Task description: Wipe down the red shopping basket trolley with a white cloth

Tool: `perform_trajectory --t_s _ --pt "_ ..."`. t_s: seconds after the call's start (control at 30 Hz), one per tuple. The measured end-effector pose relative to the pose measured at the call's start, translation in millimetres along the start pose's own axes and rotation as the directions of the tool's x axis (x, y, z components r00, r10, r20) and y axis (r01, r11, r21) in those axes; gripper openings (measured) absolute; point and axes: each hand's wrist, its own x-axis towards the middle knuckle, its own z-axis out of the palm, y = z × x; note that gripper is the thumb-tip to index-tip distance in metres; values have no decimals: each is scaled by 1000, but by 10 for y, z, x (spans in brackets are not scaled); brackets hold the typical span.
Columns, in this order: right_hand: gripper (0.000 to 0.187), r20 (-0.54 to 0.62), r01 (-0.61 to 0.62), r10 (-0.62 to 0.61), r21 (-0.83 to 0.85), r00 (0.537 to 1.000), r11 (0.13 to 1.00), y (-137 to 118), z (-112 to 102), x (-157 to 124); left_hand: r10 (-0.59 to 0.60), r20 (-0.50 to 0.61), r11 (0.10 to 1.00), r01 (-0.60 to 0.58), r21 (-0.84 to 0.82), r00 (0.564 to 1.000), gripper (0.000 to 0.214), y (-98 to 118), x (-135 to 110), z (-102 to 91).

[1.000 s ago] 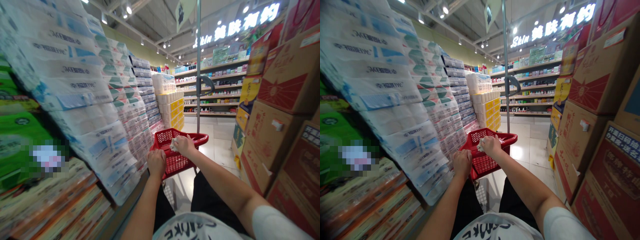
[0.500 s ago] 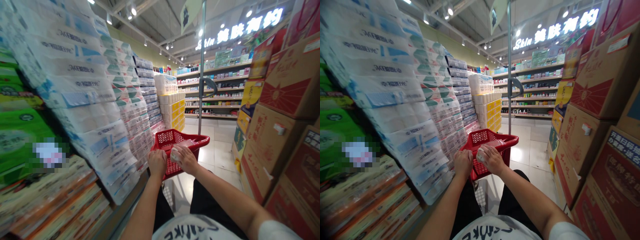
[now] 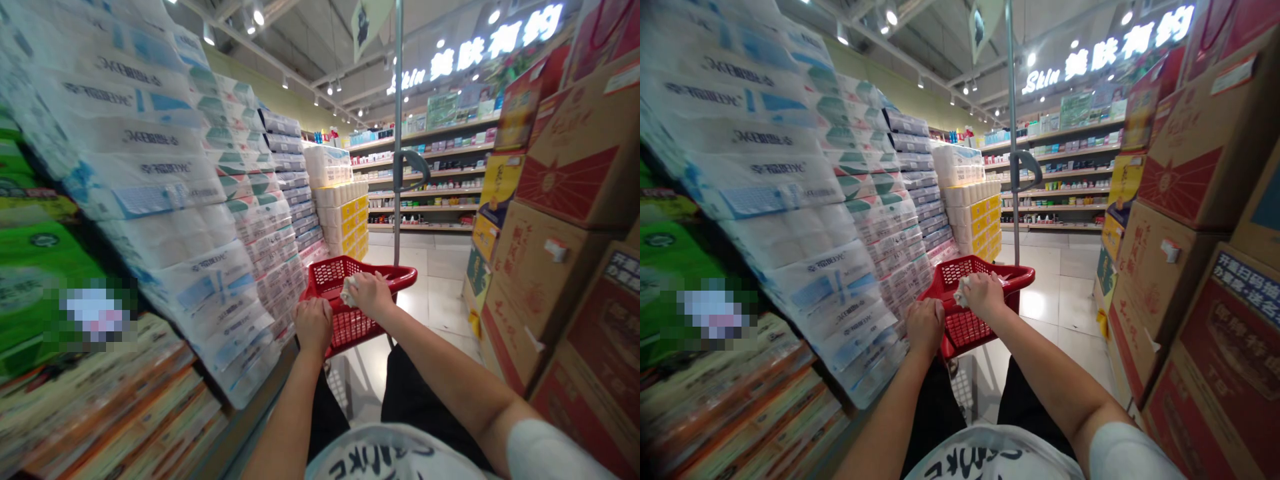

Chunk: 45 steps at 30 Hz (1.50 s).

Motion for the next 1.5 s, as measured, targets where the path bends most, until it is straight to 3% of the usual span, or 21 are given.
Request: perform_trajectory --t_s 0.1,0.17,0.27,0.33,0.47,0.6,0.77,0.87,1.0,1.2,1.3,1.4,1.5 --pt "19 -142 140 -132 43 981 989 2 96 -176 2 -6 1000 -2 4 1000 31 0 -2 -7" --pt "27 -224 293 -273 64 936 954 41 184 -326 6 -3 1000 -6 1 1000 30 0 -3 -19" --pt "41 -280 472 -441 49 853 880 137 285 -474 9 3 1000 -9 3 1000 31 3 0 -29" --pt "44 -291 501 -466 52 835 864 174 298 -488 7 3 1000 -7 4 1000 31 8 4 -25" --pt "33 -239 365 -336 91 911 926 88 186 -366 2 0 1000 -2 1 1000 31 8 12 -2" --pt "17 -71 142 -137 65 988 988 -52 25 -146 6 -8 1000 -6 7 1000 32 -3 5 9" --pt "24 111 -34 36 -24 993 999 -76 -30 94 13 -12 1000 -13 15 1000 32 -7 -8 12" --pt "25 70 -2 4 -25 998 1000 -79 -11 89 11 -11 1000 -11 19 1000 31 -4 -2 19" --pt "20 -98 116 -112 28 989 993 -39 61 -85 8 -8 1000 -7 9 1000 32 -3 9 17" --pt "32 -302 395 -356 81 885 915 161 225 -356 -1 -5 1000 1 -23 1000 33 15 1 -5" --pt "29 -261 382 -350 80 900 921 154 188 -338 -7 -8 1000 7 -27 1000 32 17 -4 -5" --pt "17 -106 233 -229 33 968 972 64 74 -188 -5 -9 1000 4 -24 1000 31 6 -3 7" --pt "20 59 84 -82 -32 995 996 -20 -28 13 -1 -10 1000 1 -16 1000 31 -2 0 18"
